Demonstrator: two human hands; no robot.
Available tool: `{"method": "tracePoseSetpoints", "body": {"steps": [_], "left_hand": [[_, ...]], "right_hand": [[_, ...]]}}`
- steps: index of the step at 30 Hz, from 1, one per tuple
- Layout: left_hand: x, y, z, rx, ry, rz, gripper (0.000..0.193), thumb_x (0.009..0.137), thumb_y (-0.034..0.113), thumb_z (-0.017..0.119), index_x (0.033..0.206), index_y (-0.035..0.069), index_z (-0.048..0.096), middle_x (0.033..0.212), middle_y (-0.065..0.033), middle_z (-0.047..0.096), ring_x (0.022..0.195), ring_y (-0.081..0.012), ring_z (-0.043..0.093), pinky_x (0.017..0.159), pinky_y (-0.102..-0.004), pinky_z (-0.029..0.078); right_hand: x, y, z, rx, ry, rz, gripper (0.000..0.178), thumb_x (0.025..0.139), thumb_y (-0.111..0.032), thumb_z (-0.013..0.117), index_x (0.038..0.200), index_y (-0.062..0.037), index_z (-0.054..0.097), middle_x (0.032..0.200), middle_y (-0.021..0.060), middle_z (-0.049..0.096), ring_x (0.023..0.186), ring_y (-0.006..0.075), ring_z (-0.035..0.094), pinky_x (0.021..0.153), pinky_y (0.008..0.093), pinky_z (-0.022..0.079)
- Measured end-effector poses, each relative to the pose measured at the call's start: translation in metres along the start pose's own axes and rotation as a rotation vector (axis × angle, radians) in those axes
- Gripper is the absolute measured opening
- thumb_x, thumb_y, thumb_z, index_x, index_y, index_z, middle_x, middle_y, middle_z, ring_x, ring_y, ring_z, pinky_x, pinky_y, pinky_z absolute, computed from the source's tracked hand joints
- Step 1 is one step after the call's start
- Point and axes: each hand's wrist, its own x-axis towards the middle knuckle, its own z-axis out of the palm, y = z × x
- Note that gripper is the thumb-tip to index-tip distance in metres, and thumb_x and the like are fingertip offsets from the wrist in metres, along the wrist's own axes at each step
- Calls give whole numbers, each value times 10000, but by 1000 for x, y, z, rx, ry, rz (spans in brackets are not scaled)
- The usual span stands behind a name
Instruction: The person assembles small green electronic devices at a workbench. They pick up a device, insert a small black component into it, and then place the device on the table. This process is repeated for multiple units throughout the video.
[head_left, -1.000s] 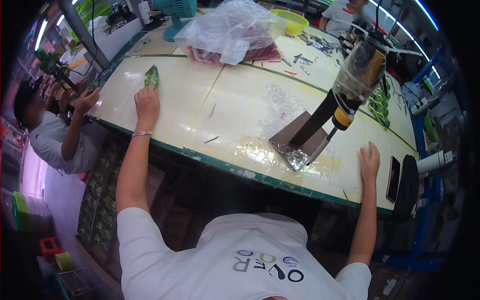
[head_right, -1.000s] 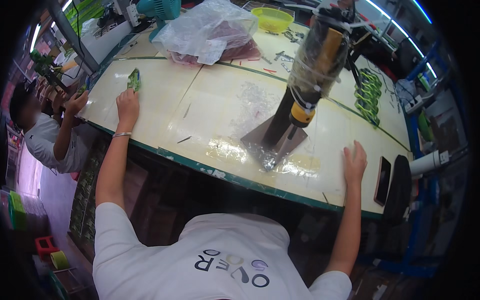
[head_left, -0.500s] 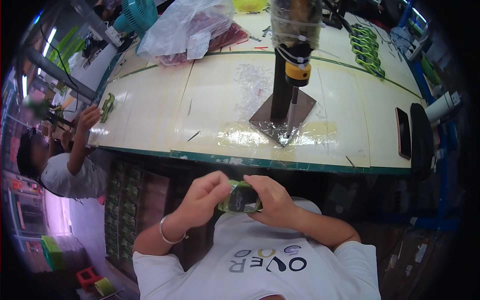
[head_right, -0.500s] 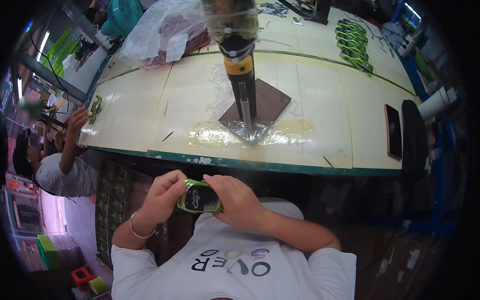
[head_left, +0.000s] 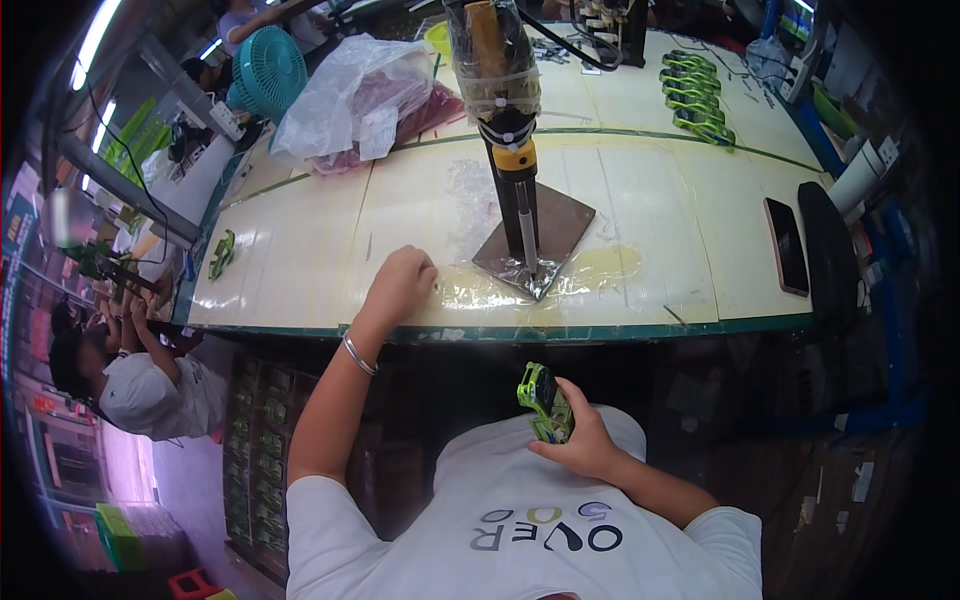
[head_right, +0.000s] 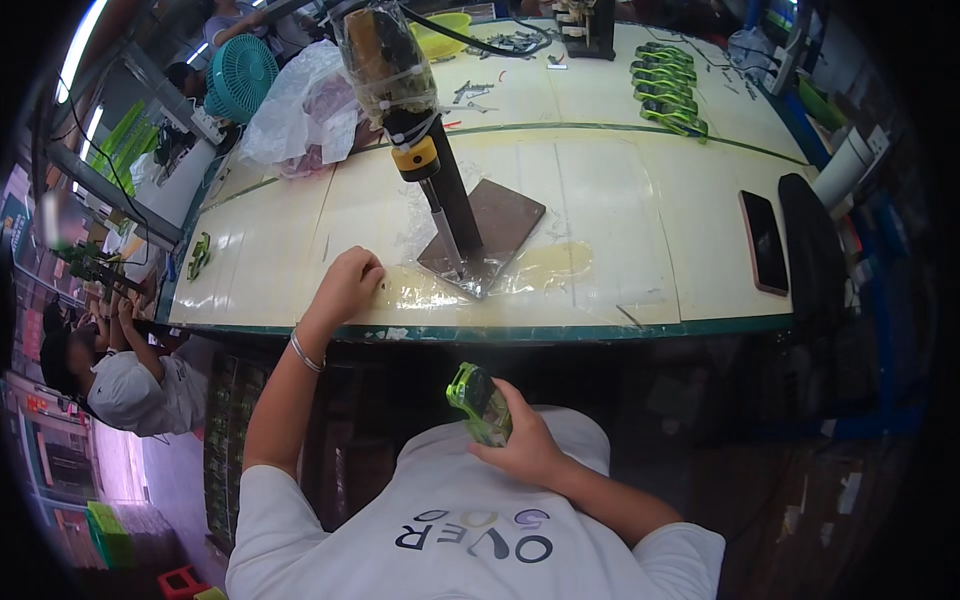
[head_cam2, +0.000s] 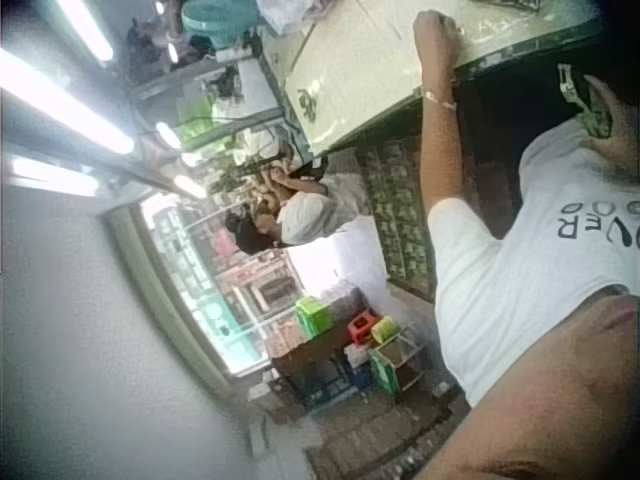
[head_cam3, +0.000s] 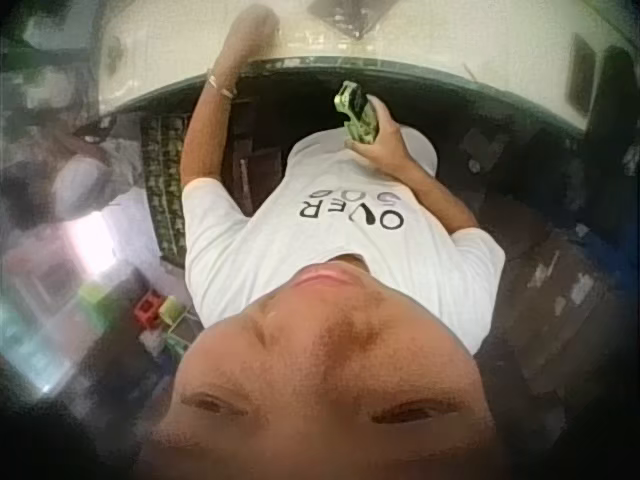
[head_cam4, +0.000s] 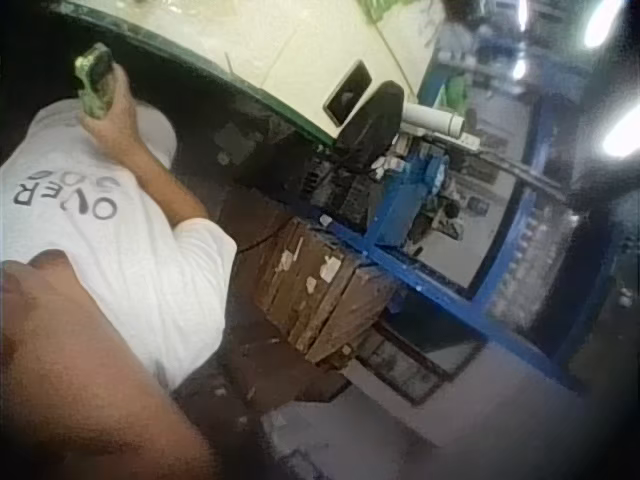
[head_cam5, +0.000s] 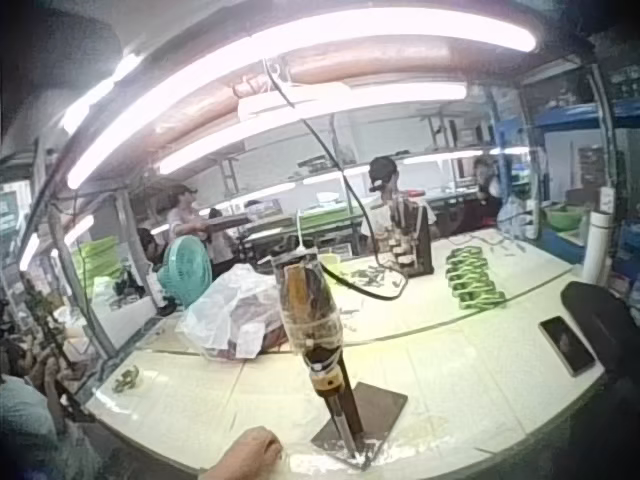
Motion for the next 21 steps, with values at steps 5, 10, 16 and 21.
{"method": "tracePoseSetpoints", "body": {"steps": [5,10,16,21], "left_hand": [[-2,10,-1,151,18,126,86,728,69,531,731,-17,519,732,-158,525,700,-321,510,643,-376,418],[-10,1,5,-102,155,72,86,738,58,502,695,-16,494,728,-162,502,746,-321,495,664,-395,408],[-19,9,7,213,152,156,43,746,26,483,741,-11,504,729,-149,484,733,-310,496,627,-378,416],[-27,9,14,127,301,145,37,734,6,498,762,-11,515,692,-140,506,674,-297,511,589,-373,418]], "right_hand": [[-6,-9,0,3,-32,1,761,610,-159,714,1229,-26,291,1043,176,507,958,265,527,812,320,413],[-13,-11,0,18,-25,21,752,611,-154,711,1224,-27,295,1032,170,514,950,254,530,811,314,412],[-13,-1,3,9,-17,51,751,611,-155,713,1222,-24,295,1029,164,518,947,237,529,811,307,411],[-5,-1,3,6,-57,82,757,613,-161,713,1224,-17,291,1034,166,516,954,240,526,816,309,407]]}}
